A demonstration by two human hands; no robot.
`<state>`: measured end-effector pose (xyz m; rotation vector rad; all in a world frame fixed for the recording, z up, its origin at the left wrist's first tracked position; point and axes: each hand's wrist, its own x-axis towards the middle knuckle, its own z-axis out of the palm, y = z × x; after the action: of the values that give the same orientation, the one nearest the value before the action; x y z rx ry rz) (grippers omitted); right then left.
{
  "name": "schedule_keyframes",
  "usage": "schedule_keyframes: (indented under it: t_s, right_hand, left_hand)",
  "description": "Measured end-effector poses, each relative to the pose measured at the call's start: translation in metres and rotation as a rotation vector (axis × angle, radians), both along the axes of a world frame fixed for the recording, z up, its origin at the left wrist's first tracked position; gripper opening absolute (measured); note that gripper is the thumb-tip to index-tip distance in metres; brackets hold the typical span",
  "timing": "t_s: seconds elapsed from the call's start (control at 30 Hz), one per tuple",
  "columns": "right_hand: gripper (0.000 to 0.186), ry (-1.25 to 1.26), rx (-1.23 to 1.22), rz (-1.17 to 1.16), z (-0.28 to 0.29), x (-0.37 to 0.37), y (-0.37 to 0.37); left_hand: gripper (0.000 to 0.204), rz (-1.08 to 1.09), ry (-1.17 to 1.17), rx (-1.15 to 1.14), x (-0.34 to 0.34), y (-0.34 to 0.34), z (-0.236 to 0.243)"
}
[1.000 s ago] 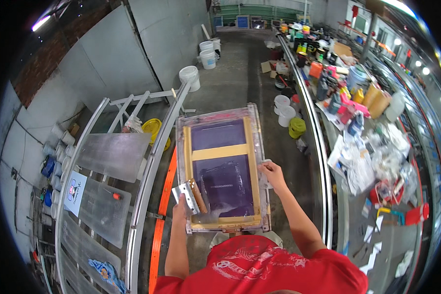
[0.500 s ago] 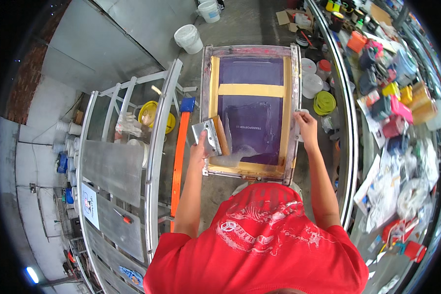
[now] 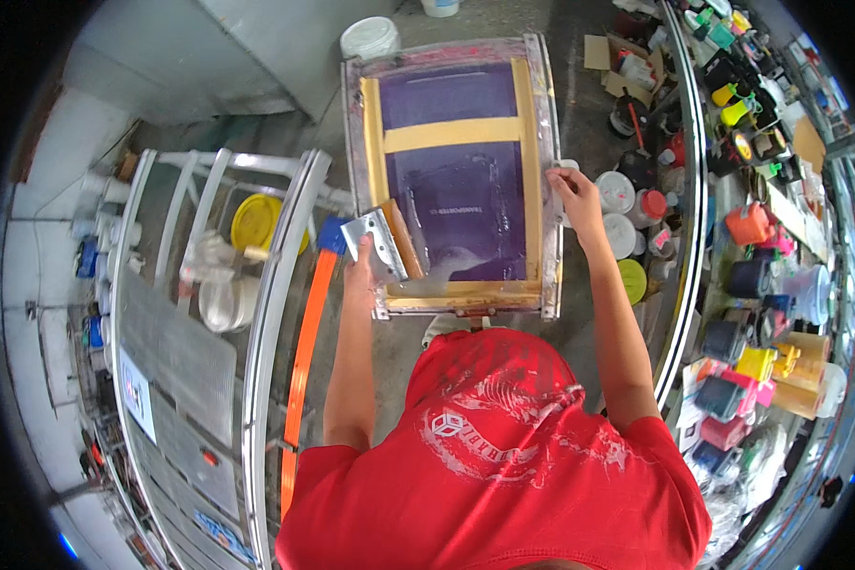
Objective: The person performs screen printing by repeatedly pulling a squeegee across a screen frame to transfer purple ink onto a t-shirt. The person briefly walks to a nearby table to add more ink from a bottle before resuming printing.
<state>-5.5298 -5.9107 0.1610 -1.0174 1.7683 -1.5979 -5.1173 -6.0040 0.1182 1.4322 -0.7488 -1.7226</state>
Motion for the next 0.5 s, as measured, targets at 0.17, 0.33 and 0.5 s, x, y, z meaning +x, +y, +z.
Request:
schedule_keyframes:
  t_s: [0.17, 0.33, 0.5]
  right_hand:
    - [0.017, -0.083, 0.080, -0.026, 0.019, -0.085, -0.097]
    - [0.021, -0.043, 0.032, -0.111, -0.023, -0.140, -0.153]
    - [0.025, -0.121, 0.104, -0.367, -0.061, -0.214, -0.230]
  left_hand:
    - [0.070, -0.100, -0.277, -0.015, -0.093, -0.120, 0.036]
    - [0.077, -0.199, -0.091, -0.048, -0.155, -0.216, 0.010]
    - [0.080, -0.310, -0.165, -0.085, -0.266, -0.336, 0.020]
